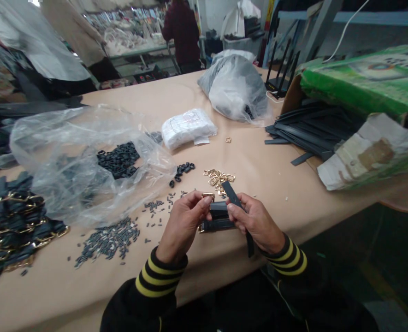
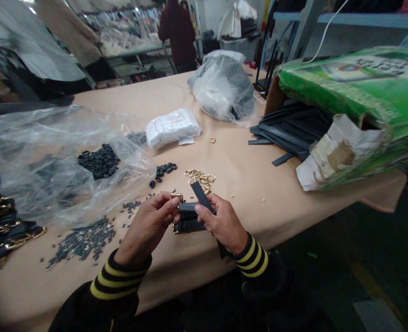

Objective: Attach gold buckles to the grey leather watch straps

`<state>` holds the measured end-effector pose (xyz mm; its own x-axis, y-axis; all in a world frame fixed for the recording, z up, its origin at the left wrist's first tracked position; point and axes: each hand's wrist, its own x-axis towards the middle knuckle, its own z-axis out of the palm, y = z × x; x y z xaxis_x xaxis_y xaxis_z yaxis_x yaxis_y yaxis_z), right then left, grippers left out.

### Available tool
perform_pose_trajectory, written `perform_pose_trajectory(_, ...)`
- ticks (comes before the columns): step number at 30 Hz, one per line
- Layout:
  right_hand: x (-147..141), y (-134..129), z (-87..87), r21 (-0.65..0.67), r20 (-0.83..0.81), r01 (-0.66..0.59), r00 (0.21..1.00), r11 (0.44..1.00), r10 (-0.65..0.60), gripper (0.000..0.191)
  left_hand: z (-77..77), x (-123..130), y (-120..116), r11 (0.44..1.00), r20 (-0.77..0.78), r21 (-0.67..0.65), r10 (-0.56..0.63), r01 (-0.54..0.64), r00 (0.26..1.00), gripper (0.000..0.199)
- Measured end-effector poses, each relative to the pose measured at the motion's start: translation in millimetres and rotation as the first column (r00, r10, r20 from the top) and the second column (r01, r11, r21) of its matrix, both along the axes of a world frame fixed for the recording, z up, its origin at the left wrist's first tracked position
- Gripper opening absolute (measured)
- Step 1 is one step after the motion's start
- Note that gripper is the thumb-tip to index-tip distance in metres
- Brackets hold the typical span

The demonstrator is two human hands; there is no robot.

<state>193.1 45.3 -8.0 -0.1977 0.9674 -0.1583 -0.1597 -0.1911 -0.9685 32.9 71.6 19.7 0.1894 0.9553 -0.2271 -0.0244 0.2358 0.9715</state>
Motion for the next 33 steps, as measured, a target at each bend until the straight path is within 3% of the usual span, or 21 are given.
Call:
perform_pose_trajectory(3, -12.0, -3.3, 4.3, 0.037, 0.013, -0.052, 0.999, 0.998, 0.051, 0.024, -6.0, 2.7, -21.4, 0.996, 0.149, -0.083, 0.043, -0.031, 0.988, 0.014)
perform_pose_trajectory(5, -15.4, -4.9, 5.5, 0.087, 0.094, -0.072, 0.993, 0.994, 0.064, 0.021, -8.6, 2.3, -30.9, 0.995, 0.150, -0.092, 0.049, -0.036, 0.987, 0.014)
perform_pose_trajectory(10, -13.2, -9.2, 7.0, 0.201, 0.337, -0.181, 0.936, 0.963, 0.105, 0.014, -2.9, -8.0, -43.4, 0.998, -0.029, -0.041, -0.043, 0.041, 0.999, 0.017)
perform_pose_trajectory(18, -14.4, -15.3, 12.7, 0.245, 0.509, -0.251, 0.855, 0.937, 0.096, 0.012, 6.4, -16.5, -47.0, 0.998, -0.175, 0.057, 0.008, 0.002, 0.985, 0.015)
perform_pose_trajectory(21, -12.7, -15.0, 10.4, 0.234, 0.443, -0.228, 0.891, 0.945, 0.105, 0.013, 11.6, -16.9, -48.9, 0.999, -0.163, 0.046, 0.026, -0.019, 0.986, 0.013)
perform_pose_trajectory(25, -12.4, -17.2, 3.4, 0.092, 0.208, -0.172, 0.967, 0.981, 0.150, 0.021, 20.3, -17.0, -51.5, 0.999, -0.103, -0.001, 0.037, -0.037, 0.994, 0.012)
perform_pose_trajectory(33, -4.9, -28.8, -3.3, 0.085, -0.040, -0.383, 0.921, 0.920, 0.387, 0.018, 15.4, -26.7, -47.9, 0.988, 0.023, -0.056, 0.149, -0.147, 0.989, 0.015)
